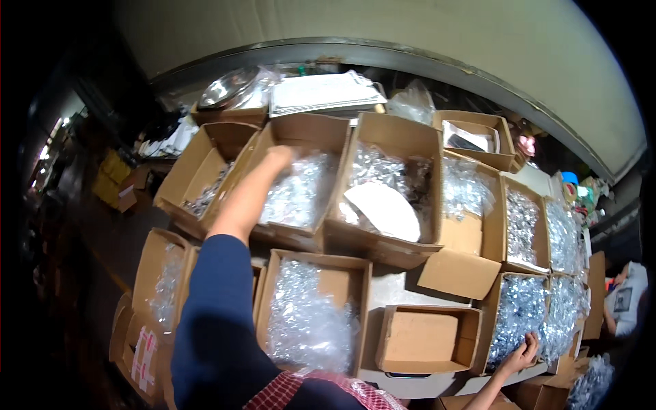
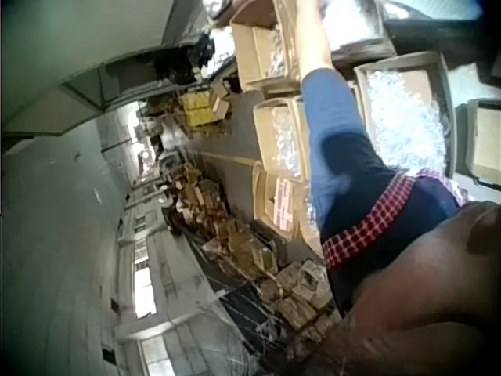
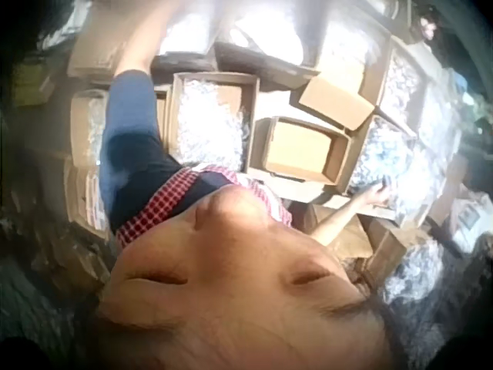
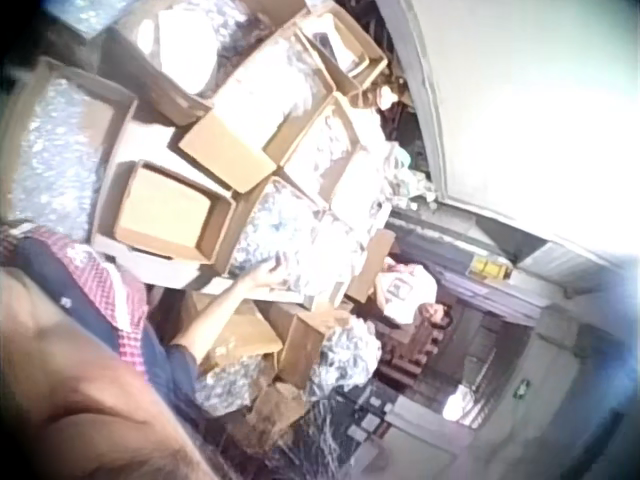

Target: The person picks up plastic bags containing metal hardware parts from a large bin and places them into smaller cardboard boxes on a table, occasionally using a scale to weigh them.

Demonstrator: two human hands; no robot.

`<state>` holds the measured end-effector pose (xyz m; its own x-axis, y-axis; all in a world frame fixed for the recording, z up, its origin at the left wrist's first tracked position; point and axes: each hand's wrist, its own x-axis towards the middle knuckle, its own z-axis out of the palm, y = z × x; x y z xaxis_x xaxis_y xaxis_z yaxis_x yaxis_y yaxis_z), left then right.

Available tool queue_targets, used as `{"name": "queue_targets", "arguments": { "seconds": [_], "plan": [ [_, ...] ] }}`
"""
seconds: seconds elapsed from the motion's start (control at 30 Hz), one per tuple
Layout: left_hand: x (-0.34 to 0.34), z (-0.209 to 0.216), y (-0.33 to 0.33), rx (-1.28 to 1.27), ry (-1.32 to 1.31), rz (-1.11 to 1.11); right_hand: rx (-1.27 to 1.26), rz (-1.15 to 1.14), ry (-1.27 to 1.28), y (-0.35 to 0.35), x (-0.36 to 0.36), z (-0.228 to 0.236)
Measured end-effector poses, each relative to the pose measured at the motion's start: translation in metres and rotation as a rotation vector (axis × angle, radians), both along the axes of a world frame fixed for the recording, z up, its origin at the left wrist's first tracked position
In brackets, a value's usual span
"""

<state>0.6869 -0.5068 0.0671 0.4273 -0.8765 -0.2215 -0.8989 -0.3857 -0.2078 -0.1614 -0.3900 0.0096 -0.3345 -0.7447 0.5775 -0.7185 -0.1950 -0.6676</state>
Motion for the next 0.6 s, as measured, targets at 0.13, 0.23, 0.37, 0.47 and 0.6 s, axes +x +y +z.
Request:
{"name": "queue_targets", "arguments": {
  "seconds": [0.13, 0.23, 0.37, 0.47, 0.6],
  "plan": [
    [0.041, 0.01, 0.007, -0.4, 0.656, 0.003, -0.018, 0.02, -0.041, 0.001, 0.02, 0.009],
    [0.021, 0.031, 0.006, -0.644, 1.206, -0.053, -0.018, -0.023, -0.114, -0.001, 0.024, 0.003],
    [-0.076, 0.103, 0.008, -0.892, 1.441, 0.083, -0.042, -0.05, -0.083, 0.0, 0.028, 0.008],
    [-0.135, 0.11, -0.035, -0.749, 1.199, -0.202, -0.035, -0.049, -0.058, 0.0, 0.032, 0.016],
    [-0.22, 0.077, -0.102, -0.084, 0.647, -0.368, -0.016, -0.075, -0.064, 0.002, 0.043, 0.025]
  ]
}}
